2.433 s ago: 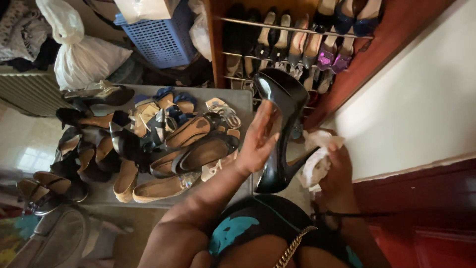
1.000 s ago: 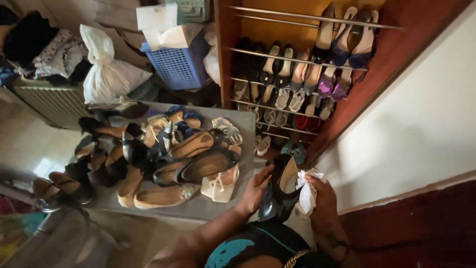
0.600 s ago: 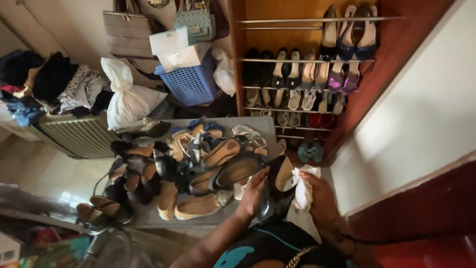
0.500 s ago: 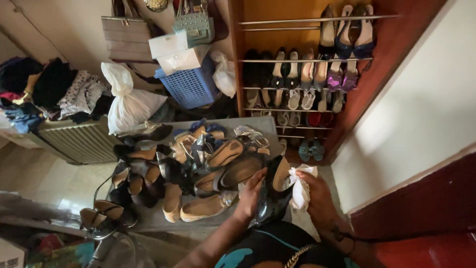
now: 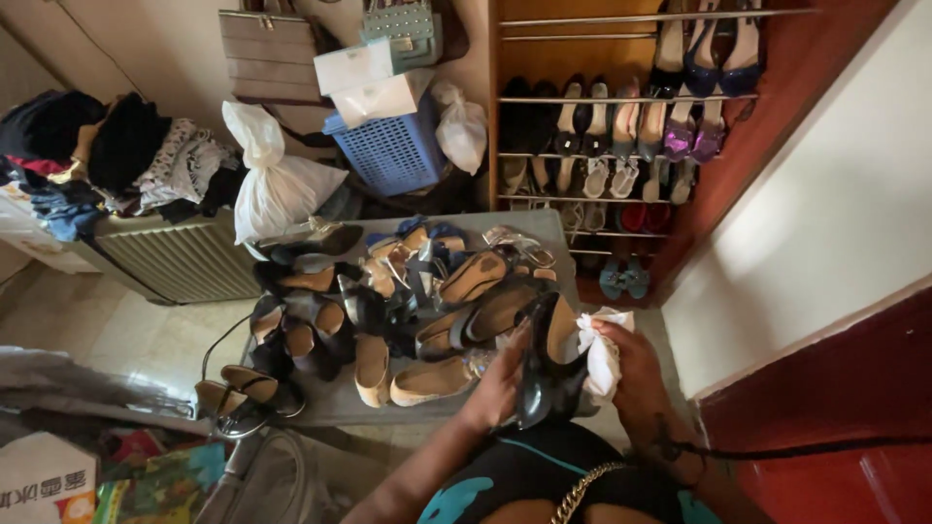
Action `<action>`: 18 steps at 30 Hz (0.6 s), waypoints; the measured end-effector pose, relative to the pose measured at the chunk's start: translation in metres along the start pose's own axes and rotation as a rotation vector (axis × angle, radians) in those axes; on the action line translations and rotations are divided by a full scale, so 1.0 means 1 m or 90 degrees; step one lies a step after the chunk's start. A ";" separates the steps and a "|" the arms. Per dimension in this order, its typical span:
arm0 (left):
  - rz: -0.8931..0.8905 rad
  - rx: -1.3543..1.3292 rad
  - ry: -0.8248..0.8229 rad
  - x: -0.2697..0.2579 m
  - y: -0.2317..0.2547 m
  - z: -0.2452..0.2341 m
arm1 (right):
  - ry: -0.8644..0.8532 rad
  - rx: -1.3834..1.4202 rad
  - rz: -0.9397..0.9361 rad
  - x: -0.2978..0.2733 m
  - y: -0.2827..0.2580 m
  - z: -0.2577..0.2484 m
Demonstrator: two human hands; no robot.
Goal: Cleaning and wiping down various pairs of high-heeled shoes and flats.
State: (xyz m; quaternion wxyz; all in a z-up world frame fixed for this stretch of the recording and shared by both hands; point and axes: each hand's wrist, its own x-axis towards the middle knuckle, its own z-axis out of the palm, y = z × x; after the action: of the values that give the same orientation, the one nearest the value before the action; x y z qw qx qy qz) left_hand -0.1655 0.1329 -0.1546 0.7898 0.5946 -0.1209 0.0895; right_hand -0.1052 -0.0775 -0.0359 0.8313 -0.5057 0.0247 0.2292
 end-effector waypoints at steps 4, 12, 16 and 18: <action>0.060 0.166 -0.038 -0.017 0.023 0.006 | -0.115 -0.268 -0.335 0.016 0.024 -0.021; 0.078 0.160 -0.019 -0.027 0.107 0.025 | -0.221 -0.486 -0.426 -0.018 0.009 0.016; 0.093 0.245 -0.004 -0.030 0.102 0.019 | -0.184 -0.464 -0.350 -0.021 0.012 0.021; 0.088 0.268 -0.009 -0.031 0.098 0.016 | -0.165 -0.419 -0.279 -0.020 0.014 0.021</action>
State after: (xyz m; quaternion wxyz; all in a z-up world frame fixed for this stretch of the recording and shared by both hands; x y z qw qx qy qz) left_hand -0.2239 0.1449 -0.0695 0.6396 0.7371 -0.1454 0.1628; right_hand -0.1322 -0.0615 -0.0321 0.6503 -0.7050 -0.2631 0.1046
